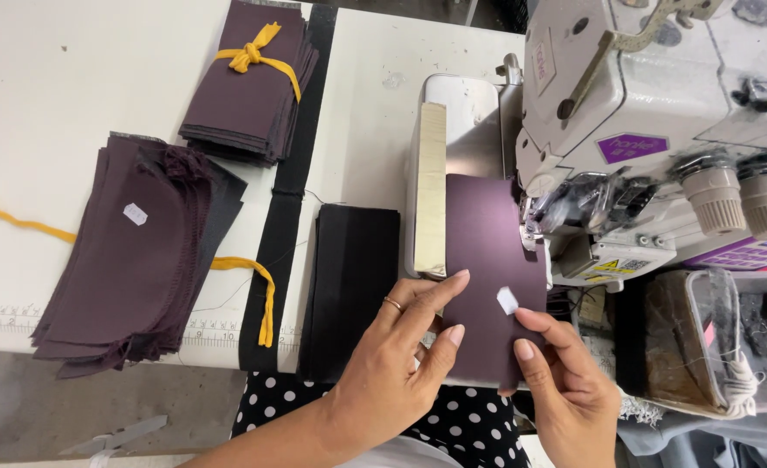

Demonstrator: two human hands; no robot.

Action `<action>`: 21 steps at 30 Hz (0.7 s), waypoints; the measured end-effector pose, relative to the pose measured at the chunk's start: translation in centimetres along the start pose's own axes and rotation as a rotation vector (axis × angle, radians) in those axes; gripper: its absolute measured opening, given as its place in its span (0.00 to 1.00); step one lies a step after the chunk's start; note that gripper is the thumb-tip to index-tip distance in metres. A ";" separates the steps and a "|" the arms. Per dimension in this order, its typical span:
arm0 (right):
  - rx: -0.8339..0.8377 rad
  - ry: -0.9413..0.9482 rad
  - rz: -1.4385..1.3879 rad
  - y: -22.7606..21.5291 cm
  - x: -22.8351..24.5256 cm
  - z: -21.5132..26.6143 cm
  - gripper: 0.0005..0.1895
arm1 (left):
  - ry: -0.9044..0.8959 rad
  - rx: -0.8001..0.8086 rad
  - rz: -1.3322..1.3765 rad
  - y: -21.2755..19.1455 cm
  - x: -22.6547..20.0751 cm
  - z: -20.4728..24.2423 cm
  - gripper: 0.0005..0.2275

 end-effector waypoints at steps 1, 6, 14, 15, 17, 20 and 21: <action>0.026 -0.030 -0.009 0.0 -0.2 -0.1 0.18 | 0.005 0.000 -0.001 -0.1 -0.2 0.0 0.20; 0.024 -0.005 -0.059 0.6 -0.4 -0.8 0.17 | 0.009 -0.002 -0.039 0.0 0.0 0.1 0.20; 0.030 -0.056 -0.123 1.6 0.2 -1.7 0.16 | 0.183 -0.054 -0.271 -0.5 -0.2 0.0 0.17; 0.018 -0.070 -0.134 1.7 0.4 -1.8 0.16 | 0.288 -0.046 -0.484 -0.6 -0.5 0.1 0.18; 0.007 -0.086 -0.145 1.8 0.3 -1.8 0.15 | 0.394 -0.036 -0.697 -0.8 -0.3 0.0 0.20; 0.044 -0.114 -0.193 2.0 -0.2 -1.6 0.14 | 0.518 -0.037 -0.875 -1.2 0.4 -0.3 0.25; 0.061 -0.118 -0.182 2.2 -0.4 -1.4 0.13 | 0.521 -0.045 -0.858 -1.4 0.5 -0.7 0.26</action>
Point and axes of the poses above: each hand's wrist, its own z-axis away from the middle knuckle, its own y-axis out of the palm, x = y × z, the point moved 4 cm from there along -z, towards the middle knuckle, and after that the axes turned 9 degrees about z, right-handed, at the moved point
